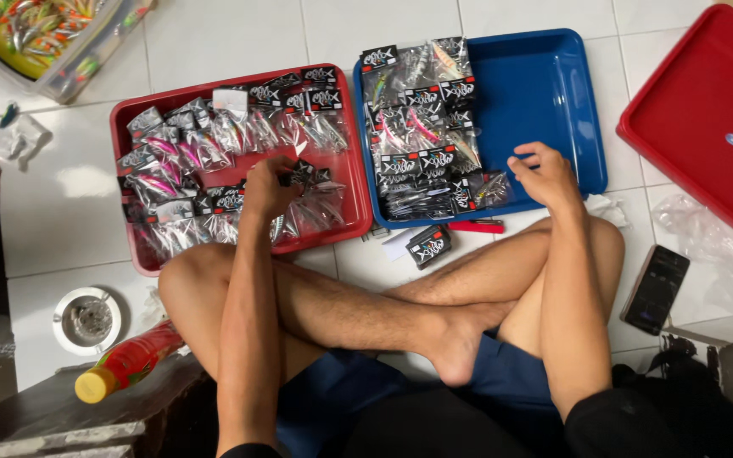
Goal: The person sits on the floor and sorts small packaged fishing lures from a red tray into a blue tray. They pick up individual packets, inspect them, and place them into the blue tray, organizing them into neat rows.
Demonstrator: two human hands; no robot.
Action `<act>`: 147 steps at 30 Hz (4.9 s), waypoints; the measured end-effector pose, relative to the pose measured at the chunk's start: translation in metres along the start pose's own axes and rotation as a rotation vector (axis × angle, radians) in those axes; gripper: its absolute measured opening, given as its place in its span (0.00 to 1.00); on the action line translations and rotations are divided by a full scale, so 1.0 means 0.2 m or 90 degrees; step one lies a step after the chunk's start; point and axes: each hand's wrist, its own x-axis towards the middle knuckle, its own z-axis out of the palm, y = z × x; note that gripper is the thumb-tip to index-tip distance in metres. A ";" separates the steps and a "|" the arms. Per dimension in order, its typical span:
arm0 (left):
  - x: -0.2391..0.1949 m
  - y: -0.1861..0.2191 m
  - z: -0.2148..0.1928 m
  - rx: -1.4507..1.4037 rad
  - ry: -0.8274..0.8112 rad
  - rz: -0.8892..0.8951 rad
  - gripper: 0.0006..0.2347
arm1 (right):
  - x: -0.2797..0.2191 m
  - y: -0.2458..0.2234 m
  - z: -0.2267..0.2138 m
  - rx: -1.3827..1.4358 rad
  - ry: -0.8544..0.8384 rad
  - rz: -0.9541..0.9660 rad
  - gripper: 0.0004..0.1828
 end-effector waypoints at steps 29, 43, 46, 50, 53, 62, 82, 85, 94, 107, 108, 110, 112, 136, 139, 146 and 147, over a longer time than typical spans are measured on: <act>-0.48 0.99 -0.21 -0.516 -0.104 0.152 0.05 | -0.29 -0.43 0.16 0.538 -0.031 -0.319 0.14; -0.47 0.88 -0.11 -0.518 -0.024 0.114 0.12 | -0.34 -0.49 0.19 0.557 -0.297 -0.263 0.19; -0.40 0.66 -0.12 -0.319 0.060 0.071 0.16 | -0.21 -0.40 0.09 0.636 -0.186 -0.212 0.18; -0.27 0.35 0.03 0.045 0.116 -0.021 0.22 | -0.06 -0.45 -0.12 0.647 -0.095 -0.163 0.14; -0.25 0.34 0.07 0.163 0.113 -0.071 0.21 | 0.12 -0.46 -0.17 0.563 -0.073 -0.132 0.14; -0.20 0.30 0.11 0.255 0.134 -0.098 0.21 | 0.62 -0.20 0.06 0.394 0.005 -0.024 0.18; -0.33 0.61 -0.10 -0.317 0.064 -0.084 0.17 | 0.73 -0.07 0.25 0.086 0.204 -0.183 0.16; -0.35 0.61 -0.11 -0.490 0.118 -0.053 0.19 | 0.75 -0.01 0.27 0.108 0.226 -0.197 0.11; -0.45 0.73 -0.14 -0.699 0.035 0.025 0.21 | 0.18 -0.49 0.12 0.368 0.204 -0.384 0.11; -0.42 0.83 0.15 -0.878 0.018 0.143 0.19 | -0.31 -0.77 0.17 0.545 -0.562 -0.302 0.31; -0.41 0.82 0.17 -0.920 0.013 0.139 0.19 | -0.31 -0.76 0.17 0.653 -0.614 -0.240 0.36; -0.39 0.79 0.24 -0.957 0.011 0.148 0.18 | -0.31 -0.76 0.20 0.708 -0.687 -0.205 0.32; -0.39 0.79 0.26 -0.995 0.004 0.164 0.18 | -0.31 -0.76 0.22 0.762 -0.754 -0.171 0.28; -0.27 0.37 0.17 0.255 0.027 -0.079 0.25 | 0.71 -0.17 0.25 0.365 0.128 -0.072 0.13; -0.25 0.34 0.18 0.265 0.016 -0.087 0.24 | 0.70 -0.18 0.26 0.284 0.160 -0.085 0.13; -0.21 0.37 0.17 0.275 -0.008 -0.142 0.27 | 0.71 -0.15 0.27 0.181 0.251 -0.142 0.09; -0.20 0.37 0.17 0.263 0.003 -0.145 0.29 | 0.71 -0.15 0.28 0.215 0.238 -0.131 0.09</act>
